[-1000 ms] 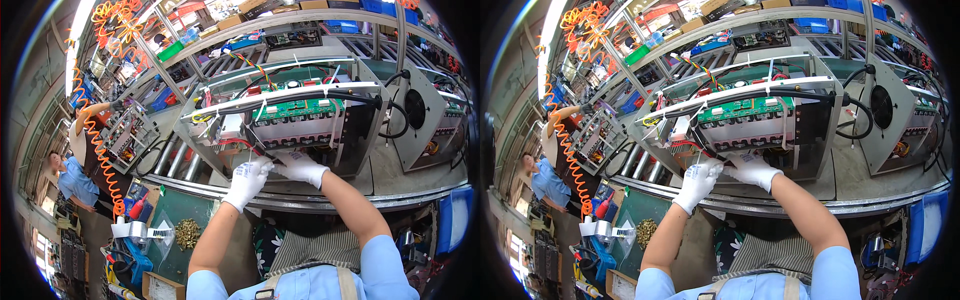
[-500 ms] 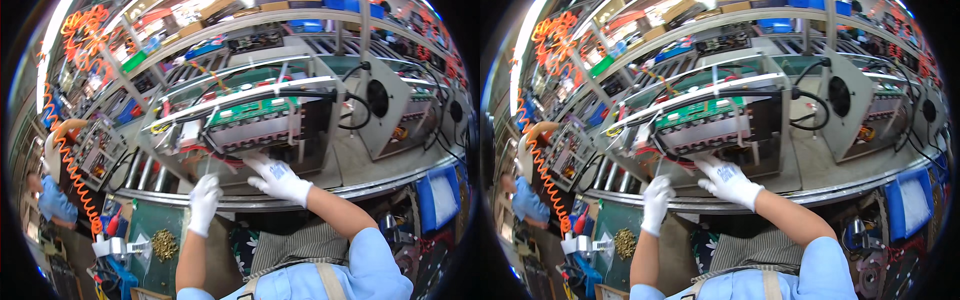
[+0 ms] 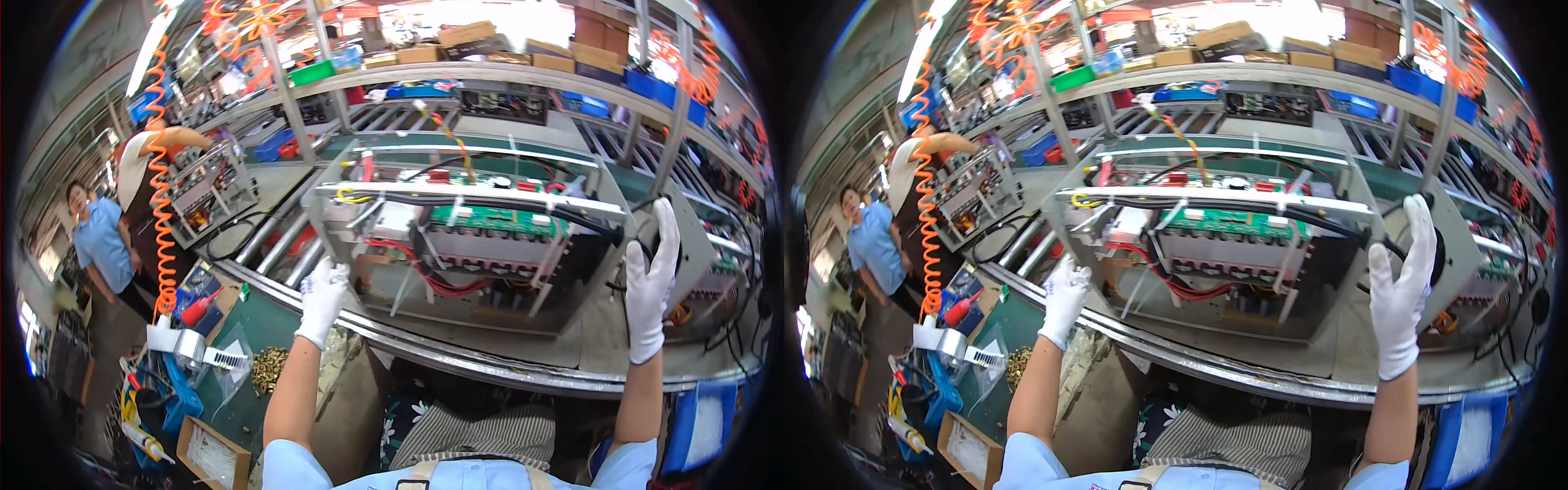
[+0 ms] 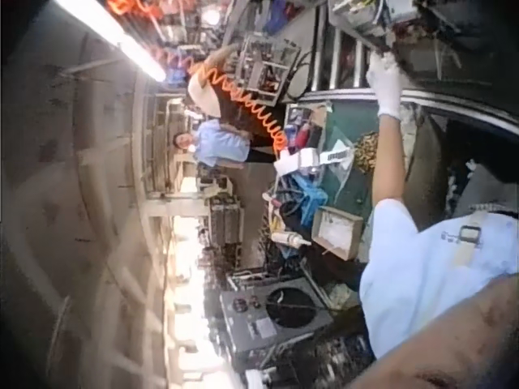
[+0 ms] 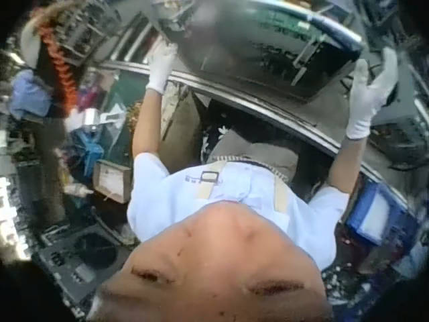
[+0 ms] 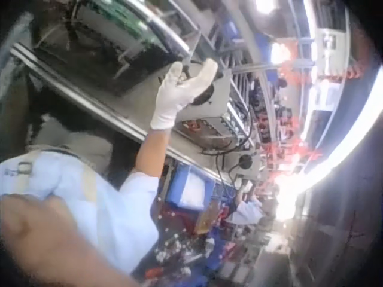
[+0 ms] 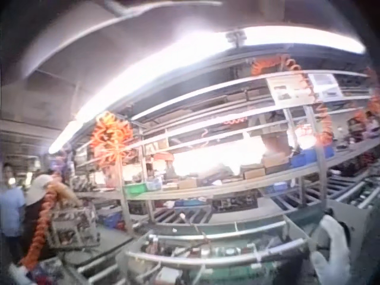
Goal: The person assembles an electronic device on a factory assembly line. They connect various colored wires to a circuit board, secure them with zip ties, and route cables through the device's frame. The person also handles a black cable and a bundle of red wires, organizing them within the unit.
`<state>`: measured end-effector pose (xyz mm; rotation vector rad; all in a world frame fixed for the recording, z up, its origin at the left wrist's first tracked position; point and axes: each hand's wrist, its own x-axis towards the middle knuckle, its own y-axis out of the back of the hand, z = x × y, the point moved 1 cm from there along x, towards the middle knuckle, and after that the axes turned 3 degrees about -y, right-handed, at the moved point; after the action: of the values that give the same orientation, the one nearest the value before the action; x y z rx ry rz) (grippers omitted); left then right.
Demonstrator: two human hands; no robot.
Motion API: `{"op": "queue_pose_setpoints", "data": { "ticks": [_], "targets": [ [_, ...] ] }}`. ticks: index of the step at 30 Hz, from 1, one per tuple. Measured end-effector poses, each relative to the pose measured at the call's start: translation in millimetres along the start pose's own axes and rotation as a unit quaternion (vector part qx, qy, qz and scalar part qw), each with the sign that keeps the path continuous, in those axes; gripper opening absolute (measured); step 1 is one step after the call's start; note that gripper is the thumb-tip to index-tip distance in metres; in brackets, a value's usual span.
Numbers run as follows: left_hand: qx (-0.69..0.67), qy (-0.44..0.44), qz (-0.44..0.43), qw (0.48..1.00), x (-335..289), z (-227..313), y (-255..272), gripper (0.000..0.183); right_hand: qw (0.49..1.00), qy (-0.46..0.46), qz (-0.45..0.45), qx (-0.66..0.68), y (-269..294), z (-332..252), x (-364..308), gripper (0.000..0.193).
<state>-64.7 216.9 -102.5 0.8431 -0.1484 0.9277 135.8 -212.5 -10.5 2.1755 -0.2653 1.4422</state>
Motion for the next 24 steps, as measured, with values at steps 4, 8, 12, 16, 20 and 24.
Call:
{"op": "queue_pose_setpoints", "data": {
  "ticks": [4, 8, 12, 16, 20, 24],
  "targets": [
    [-0.007, -0.019, -0.049, 0.999, 9, -36, 8, 0.032, 0.989, -0.099, -0.094, 0.063, -44, 15, 22, 0.039],
    [-0.038, -0.162, 0.051, 0.985, 49, -78, 27, 0.030, 0.993, -0.076, -0.090, 0.018, -39, 38, 25, 0.033],
    [-0.090, 0.012, 0.093, 0.992, 85, -103, 33, 0.025, 0.996, -0.039, -0.079, -0.016, -29, 49, 30, 0.037],
    [-0.256, 0.000, 0.082, 0.963, 87, -72, 21, 0.021, 0.997, -0.043, -0.056, -0.024, -30, 59, 33, 0.037],
    [-0.160, -0.217, 0.241, 0.932, 93, -32, 43, 0.021, 0.996, -0.060, -0.043, -0.048, -43, 31, 28, 0.034],
    [-0.396, -0.211, 0.157, 0.880, 60, 74, 67, 0.024, 0.998, -0.056, -0.018, -0.013, -71, -7, 24, 0.027]
  ]
}}
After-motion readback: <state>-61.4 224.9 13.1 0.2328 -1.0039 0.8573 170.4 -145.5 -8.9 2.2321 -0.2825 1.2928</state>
